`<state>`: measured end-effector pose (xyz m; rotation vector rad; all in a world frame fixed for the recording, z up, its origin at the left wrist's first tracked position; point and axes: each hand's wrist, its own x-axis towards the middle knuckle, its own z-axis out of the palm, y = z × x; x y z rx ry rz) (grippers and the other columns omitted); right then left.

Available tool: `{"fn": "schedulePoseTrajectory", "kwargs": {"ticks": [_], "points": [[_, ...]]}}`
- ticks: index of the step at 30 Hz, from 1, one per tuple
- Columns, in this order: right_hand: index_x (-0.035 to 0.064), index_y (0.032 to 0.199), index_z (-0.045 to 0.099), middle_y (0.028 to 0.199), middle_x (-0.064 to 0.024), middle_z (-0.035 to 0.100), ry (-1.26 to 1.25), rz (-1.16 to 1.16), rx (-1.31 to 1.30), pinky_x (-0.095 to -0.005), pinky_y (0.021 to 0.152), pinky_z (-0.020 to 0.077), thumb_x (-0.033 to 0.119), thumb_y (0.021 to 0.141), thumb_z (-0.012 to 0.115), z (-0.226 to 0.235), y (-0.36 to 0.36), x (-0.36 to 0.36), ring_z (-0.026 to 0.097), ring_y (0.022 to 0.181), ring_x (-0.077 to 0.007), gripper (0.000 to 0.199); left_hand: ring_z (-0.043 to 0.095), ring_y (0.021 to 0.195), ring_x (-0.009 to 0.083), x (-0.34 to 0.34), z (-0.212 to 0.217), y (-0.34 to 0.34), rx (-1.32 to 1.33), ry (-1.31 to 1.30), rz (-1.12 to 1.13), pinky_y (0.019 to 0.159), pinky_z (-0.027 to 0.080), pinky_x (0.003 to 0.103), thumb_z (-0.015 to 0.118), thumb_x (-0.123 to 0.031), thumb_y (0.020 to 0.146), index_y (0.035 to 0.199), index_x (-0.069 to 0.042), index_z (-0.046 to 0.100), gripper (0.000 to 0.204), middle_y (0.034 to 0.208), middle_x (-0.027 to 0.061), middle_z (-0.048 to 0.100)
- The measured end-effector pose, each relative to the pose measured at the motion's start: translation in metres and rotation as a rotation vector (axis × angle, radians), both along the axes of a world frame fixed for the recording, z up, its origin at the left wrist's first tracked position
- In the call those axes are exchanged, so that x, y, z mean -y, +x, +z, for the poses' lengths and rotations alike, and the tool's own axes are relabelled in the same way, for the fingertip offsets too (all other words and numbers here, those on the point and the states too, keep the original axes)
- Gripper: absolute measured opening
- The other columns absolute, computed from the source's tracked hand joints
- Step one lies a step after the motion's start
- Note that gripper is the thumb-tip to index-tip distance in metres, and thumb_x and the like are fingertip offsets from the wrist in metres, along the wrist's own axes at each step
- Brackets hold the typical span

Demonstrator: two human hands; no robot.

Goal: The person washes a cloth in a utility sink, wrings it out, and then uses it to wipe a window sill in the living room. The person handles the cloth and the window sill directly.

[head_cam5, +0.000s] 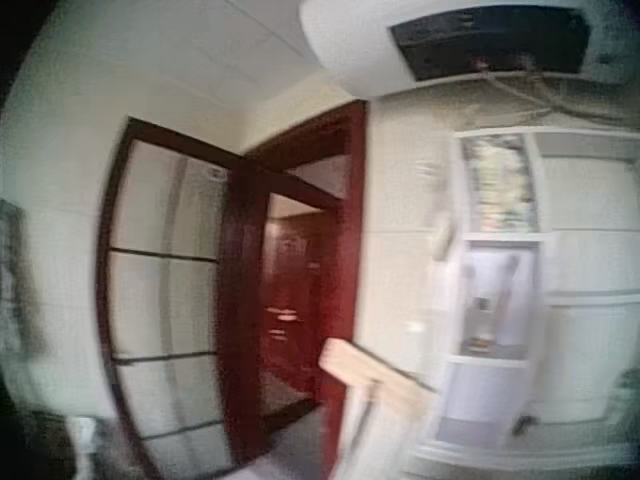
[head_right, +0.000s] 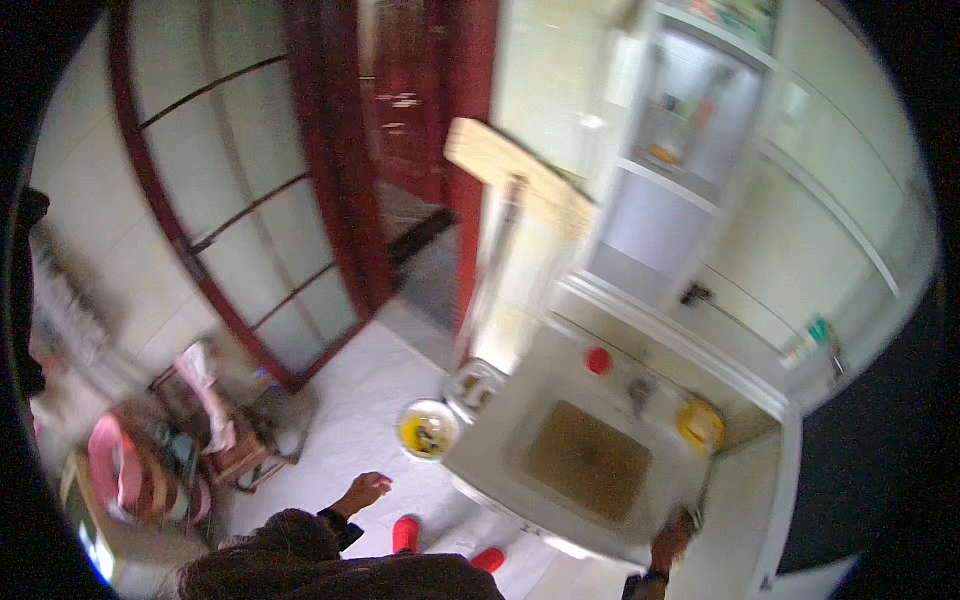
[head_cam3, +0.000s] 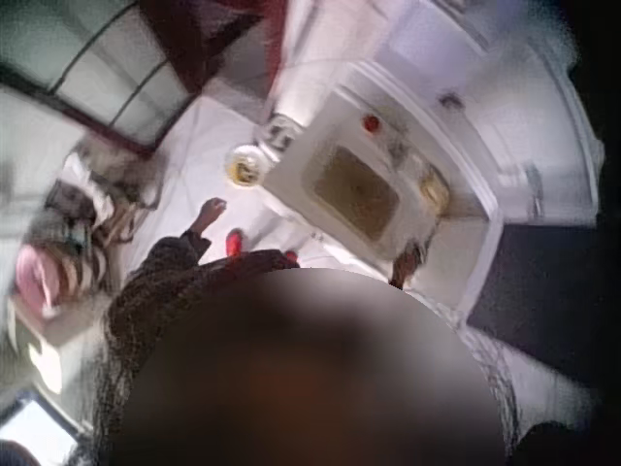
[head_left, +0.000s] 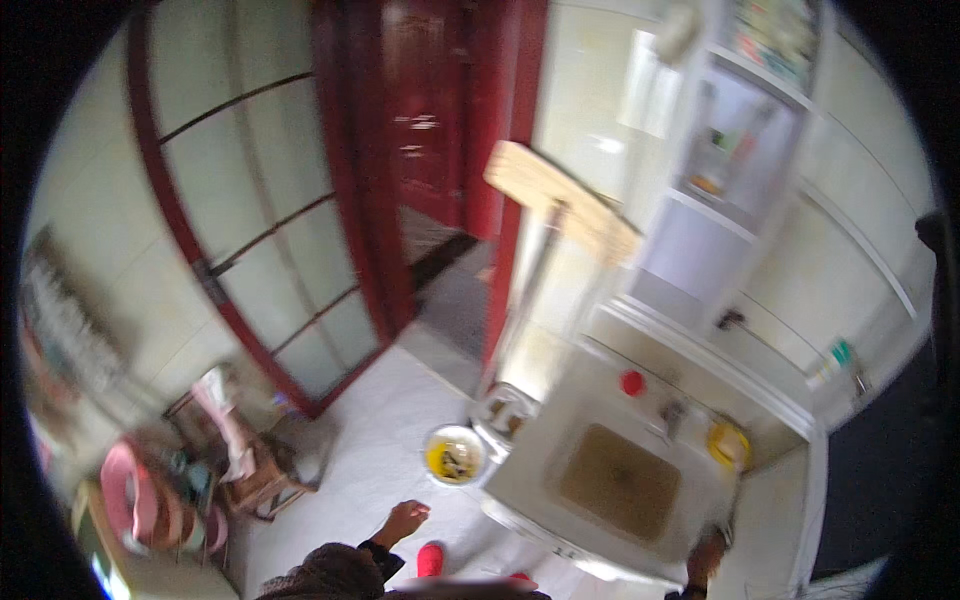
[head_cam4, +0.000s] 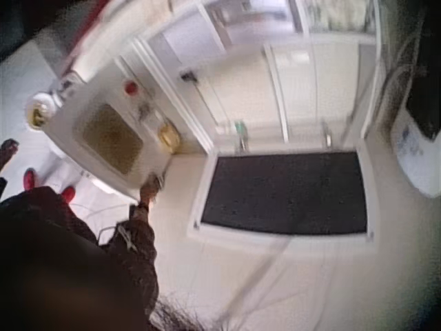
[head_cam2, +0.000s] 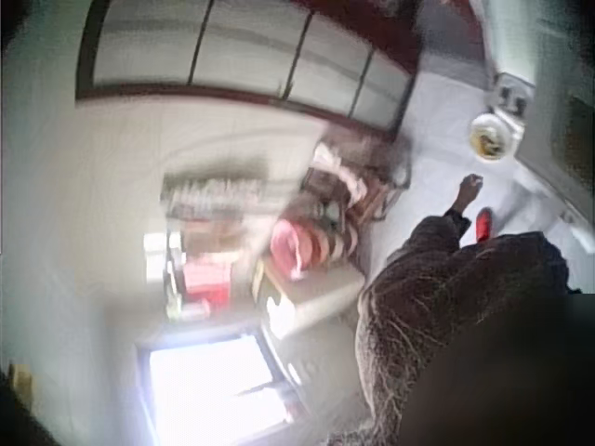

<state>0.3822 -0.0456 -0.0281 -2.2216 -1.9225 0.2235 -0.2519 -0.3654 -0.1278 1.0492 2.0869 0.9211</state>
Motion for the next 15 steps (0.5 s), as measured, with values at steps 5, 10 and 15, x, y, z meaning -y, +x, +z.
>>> {"fn": "schedulePoseTrajectory", "kwargs": {"ticks": [5, 10, 15], "points": [[0.0036, 0.123, 0.058, 0.124, -0.015, 0.06, 0.25, 0.349, -0.473, -0.041, 0.101, 0.0408, 0.019, 0.083, 0.058, 0.047, -0.068, 0.022, 0.054, 0.117, -0.029, 0.043, 0.069, 0.082, 0.0237, 0.037, 0.039, -0.045, 0.059, 0.037, 0.231, 0.073, 0.055, 0.036, 0.066, -0.02, 0.085, 0.102, -0.009, 0.069, 0.021, 0.09, 0.0105, 0.071], [0.0013, 0.124, 0.056, 0.124, -0.015, 0.06, 0.0, 0.602, -0.807, -0.0401, 0.101, 0.0408, 0.022, 0.088, 0.056, 0.118, -0.277, 0.058, 0.055, 0.117, -0.0277, 0.041, 0.065, 0.086, 0.0156, 0.013, 0.089, -0.103, 0.5, 0.127, 0.293, 0.076, 0.055, 0.032, 0.062, -0.022, 0.093, 0.117, -0.006, 0.062, 0.029, 0.099, 0.0063, 0.069], [-0.001, 0.125, 0.054, 0.123, -0.015, 0.06, -0.677, 0.787, -1.233, -0.0392, 0.101, 0.0408, 0.024, 0.093, 0.053, 0.187, -0.519, 0.133, 0.055, 0.117, -0.0265, 0.041, 0.046, 0.125, 0.0222, 0.0, 0.201, -0.119, 0.693, 0.366, -0.109, 0.103, 0.04, 0.04, 0.054, -0.043, 0.096, 0.146, -0.014, 0.035, 0.061, 0.138, 0.0108, 0.048]]}}
